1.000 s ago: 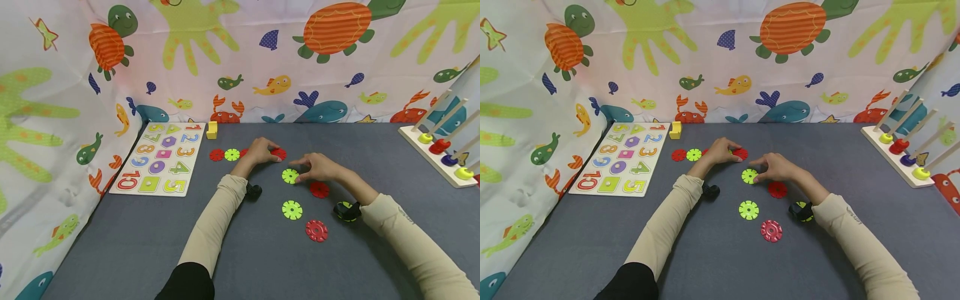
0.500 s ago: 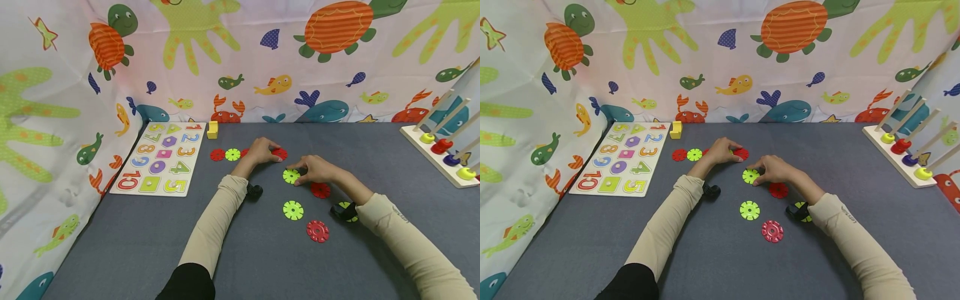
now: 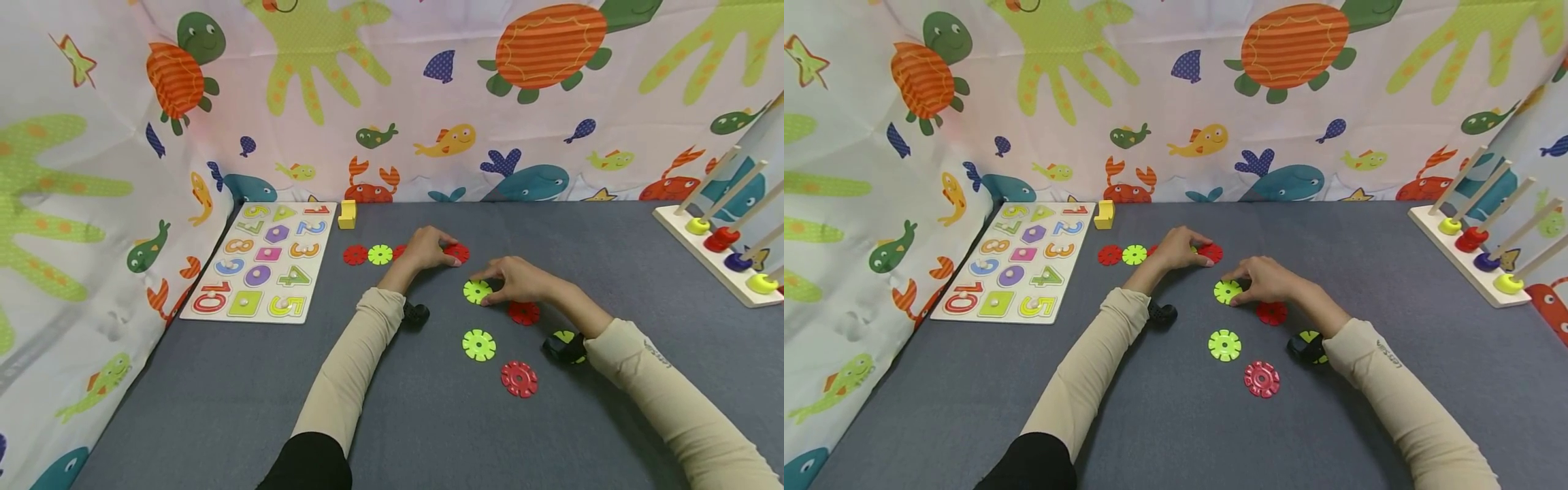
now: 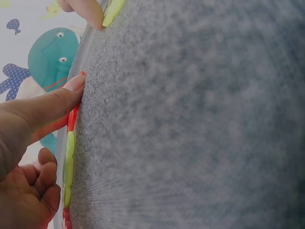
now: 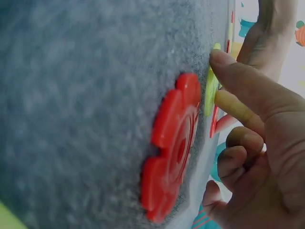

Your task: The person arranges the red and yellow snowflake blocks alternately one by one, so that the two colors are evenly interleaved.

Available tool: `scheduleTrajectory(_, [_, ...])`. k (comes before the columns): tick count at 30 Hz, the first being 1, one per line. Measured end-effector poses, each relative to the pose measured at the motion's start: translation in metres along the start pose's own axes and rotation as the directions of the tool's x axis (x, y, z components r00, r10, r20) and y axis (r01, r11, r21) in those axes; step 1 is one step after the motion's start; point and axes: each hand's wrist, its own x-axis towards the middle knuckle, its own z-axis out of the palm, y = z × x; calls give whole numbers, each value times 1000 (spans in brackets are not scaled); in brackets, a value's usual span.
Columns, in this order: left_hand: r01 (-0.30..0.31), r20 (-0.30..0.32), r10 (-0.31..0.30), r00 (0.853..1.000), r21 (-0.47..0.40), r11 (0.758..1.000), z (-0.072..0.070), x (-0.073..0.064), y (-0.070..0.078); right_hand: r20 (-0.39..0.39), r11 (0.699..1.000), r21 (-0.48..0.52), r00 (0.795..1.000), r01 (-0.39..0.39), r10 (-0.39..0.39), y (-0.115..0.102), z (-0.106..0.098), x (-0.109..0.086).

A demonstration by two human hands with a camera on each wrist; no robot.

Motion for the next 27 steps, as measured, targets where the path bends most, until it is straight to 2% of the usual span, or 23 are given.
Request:
scheduleTrajectory(6, [0, 2, 0, 1000, 14, 1000, 0, 0, 0, 19, 1000, 26, 1000, 1, -2, 2, -8, -2])
scheduleTrajectory(12, [7, 14, -7, 1000, -3, 1000, 0, 0, -2, -40, 1000, -1, 999, -13, 13, 13, -23, 3])
scheduleTrajectory(19, [14, 15, -14, 1000, -7, 1000, -1, 0, -2, -66, 994, -1, 992, -109, 109, 27, -34, 15])
scheduleTrajectory(27, [5, 2, -5, 1000, 7, 1000, -2, 0, 0, -75, 984, 24, 981, -177, 178, 37, -33, 30])
